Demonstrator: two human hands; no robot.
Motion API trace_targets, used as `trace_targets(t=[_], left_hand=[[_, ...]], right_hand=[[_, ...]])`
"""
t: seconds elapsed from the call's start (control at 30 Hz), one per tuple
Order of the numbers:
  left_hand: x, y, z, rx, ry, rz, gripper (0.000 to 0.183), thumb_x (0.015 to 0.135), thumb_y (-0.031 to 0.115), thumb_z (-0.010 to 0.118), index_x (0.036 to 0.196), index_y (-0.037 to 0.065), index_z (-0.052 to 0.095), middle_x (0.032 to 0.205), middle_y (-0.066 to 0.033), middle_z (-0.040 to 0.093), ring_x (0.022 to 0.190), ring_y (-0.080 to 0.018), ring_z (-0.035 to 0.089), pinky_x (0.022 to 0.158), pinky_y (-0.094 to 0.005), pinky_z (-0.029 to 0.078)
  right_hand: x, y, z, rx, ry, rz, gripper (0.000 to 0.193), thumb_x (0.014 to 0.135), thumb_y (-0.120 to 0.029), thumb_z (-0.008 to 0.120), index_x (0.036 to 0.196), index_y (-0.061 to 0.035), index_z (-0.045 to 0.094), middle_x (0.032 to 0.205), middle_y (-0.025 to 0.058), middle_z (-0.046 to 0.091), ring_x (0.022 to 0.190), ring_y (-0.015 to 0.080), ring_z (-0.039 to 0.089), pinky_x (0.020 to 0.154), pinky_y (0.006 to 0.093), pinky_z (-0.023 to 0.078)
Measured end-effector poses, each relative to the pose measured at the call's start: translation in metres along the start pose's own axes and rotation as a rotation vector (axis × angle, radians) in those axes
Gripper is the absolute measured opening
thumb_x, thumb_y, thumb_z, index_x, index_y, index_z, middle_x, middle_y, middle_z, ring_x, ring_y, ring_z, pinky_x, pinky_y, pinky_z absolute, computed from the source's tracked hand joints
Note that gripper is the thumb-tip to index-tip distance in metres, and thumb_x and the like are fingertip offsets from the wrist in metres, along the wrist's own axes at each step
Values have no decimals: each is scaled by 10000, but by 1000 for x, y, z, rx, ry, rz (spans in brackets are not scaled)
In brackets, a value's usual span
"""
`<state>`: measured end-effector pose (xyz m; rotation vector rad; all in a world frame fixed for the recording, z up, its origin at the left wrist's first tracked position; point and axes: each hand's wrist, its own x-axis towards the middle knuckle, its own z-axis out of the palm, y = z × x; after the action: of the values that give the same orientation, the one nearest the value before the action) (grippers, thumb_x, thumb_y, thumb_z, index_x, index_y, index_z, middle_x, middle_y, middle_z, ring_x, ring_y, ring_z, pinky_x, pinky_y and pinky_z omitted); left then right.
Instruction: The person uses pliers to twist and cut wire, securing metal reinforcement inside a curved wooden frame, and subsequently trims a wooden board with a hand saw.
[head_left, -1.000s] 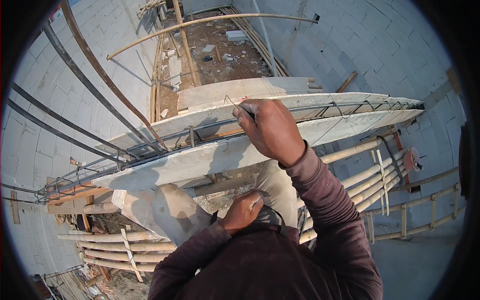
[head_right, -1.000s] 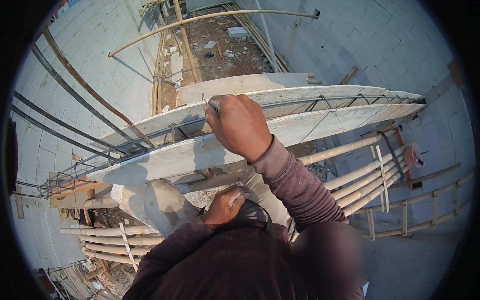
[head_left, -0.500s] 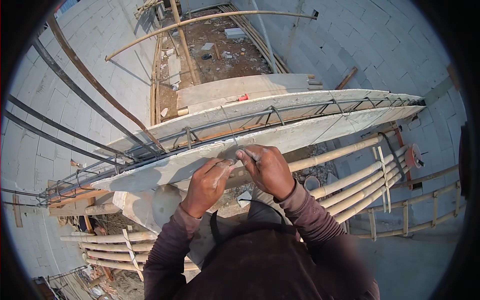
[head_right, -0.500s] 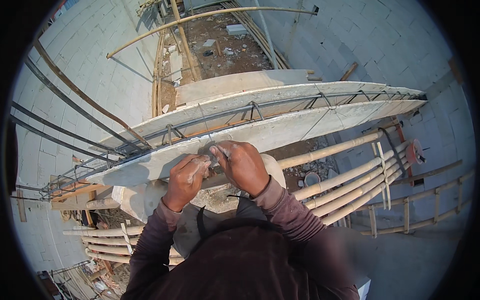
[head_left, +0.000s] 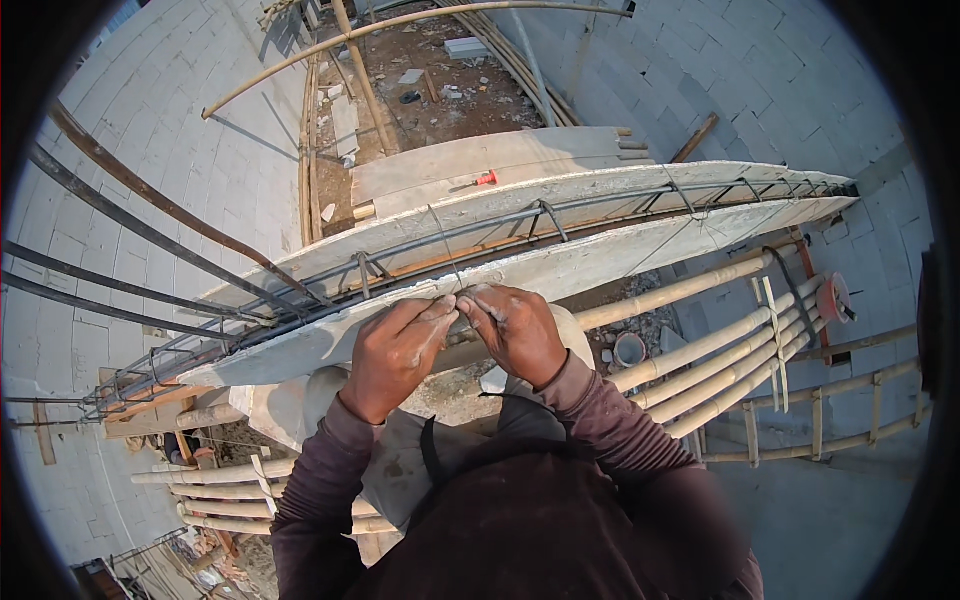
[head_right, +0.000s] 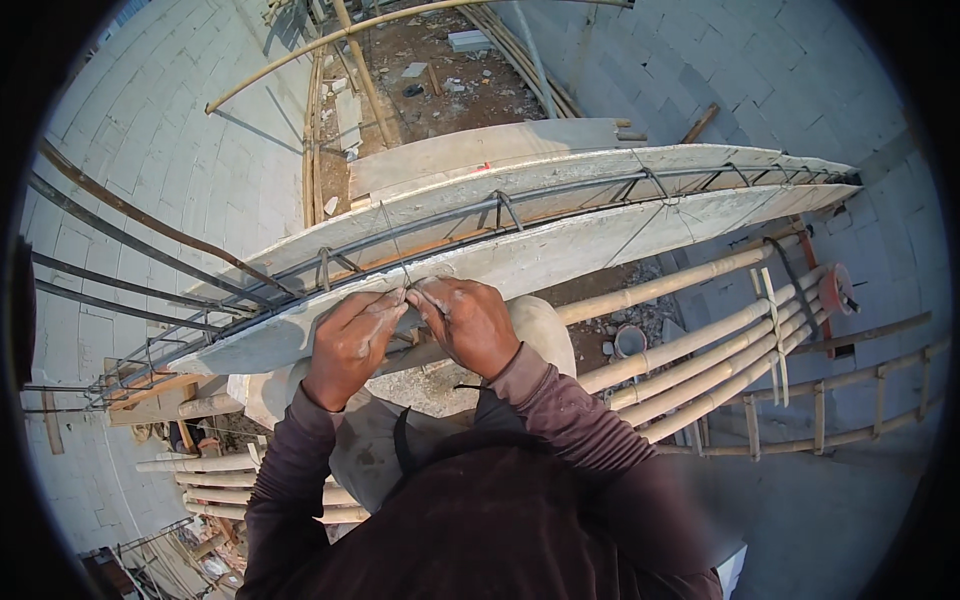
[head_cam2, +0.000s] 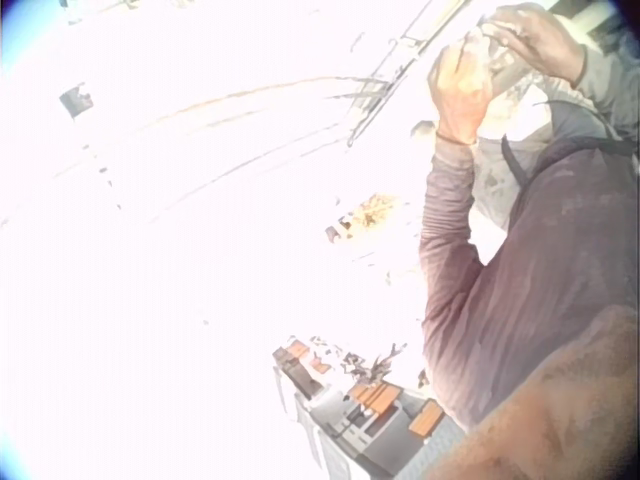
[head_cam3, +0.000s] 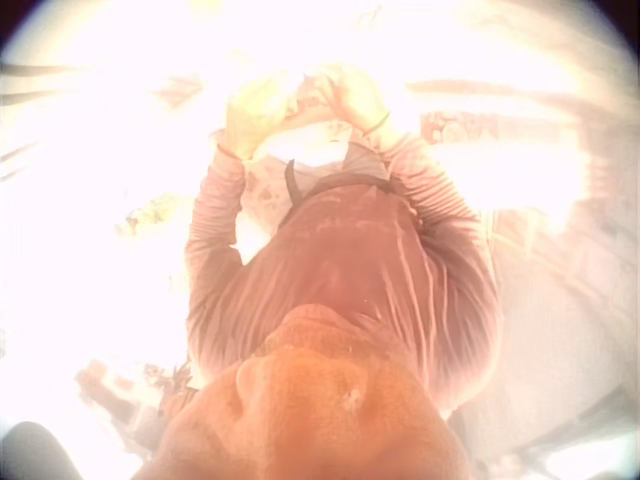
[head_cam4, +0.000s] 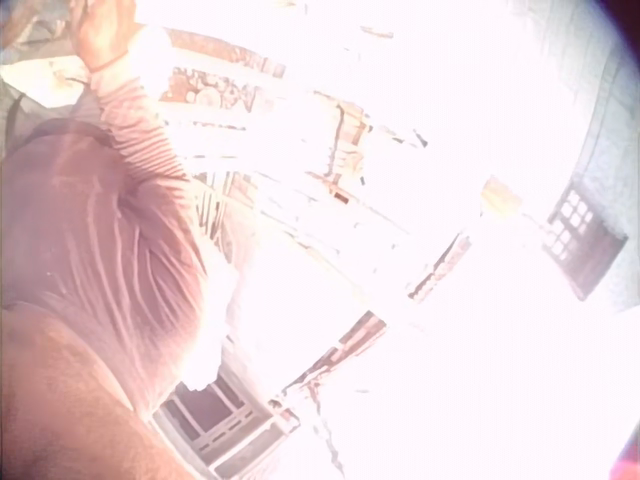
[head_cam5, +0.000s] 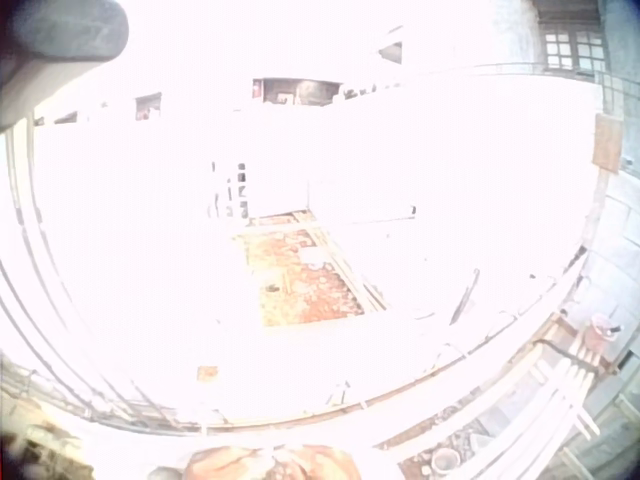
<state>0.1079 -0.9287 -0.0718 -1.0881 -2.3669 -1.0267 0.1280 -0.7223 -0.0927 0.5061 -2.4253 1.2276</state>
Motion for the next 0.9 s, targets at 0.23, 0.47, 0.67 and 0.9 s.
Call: trace_targets(t=[0.23,0.47,0.67,0.9], left_hand=[[4,5,-4,8,-1,30,241,851,-15,767,1090,13,772,1049,-126,750,883,-299,748,755,-380,606],[-2,17,4,-201,75,-262,156,926,-11,734,1079,-27,759,1034,-168,754,888,-273,754,726,-354,610],[-8,20,12,-178,90,-100,178,889,-29,752,1067,-28,756,1028,-173,750,887,-298,749,754,-369,610],[-5,39,2,-179,138,-70,191,859,-15,777,1048,15,773,1002,-122,758,900,-284,734,770,-369,577]], right_hand=[[-3,1,0,-15,5,10,98,945,-107,718,940,-9,710,864,196,704,760,420,687,644,476,543],[-14,-10,2,36,148,30,148,941,-61,721,1064,0,667,864,218,704,760,431,697,622,474,539],[5,-33,-14,-57,167,31,138,966,-70,696,1070,9,652,823,238,676,731,458,669,595,467,502],[34,-37,-30,-89,47,17,107,945,-65,703,1013,14,680,829,249,677,764,485,658,645,493,509]])
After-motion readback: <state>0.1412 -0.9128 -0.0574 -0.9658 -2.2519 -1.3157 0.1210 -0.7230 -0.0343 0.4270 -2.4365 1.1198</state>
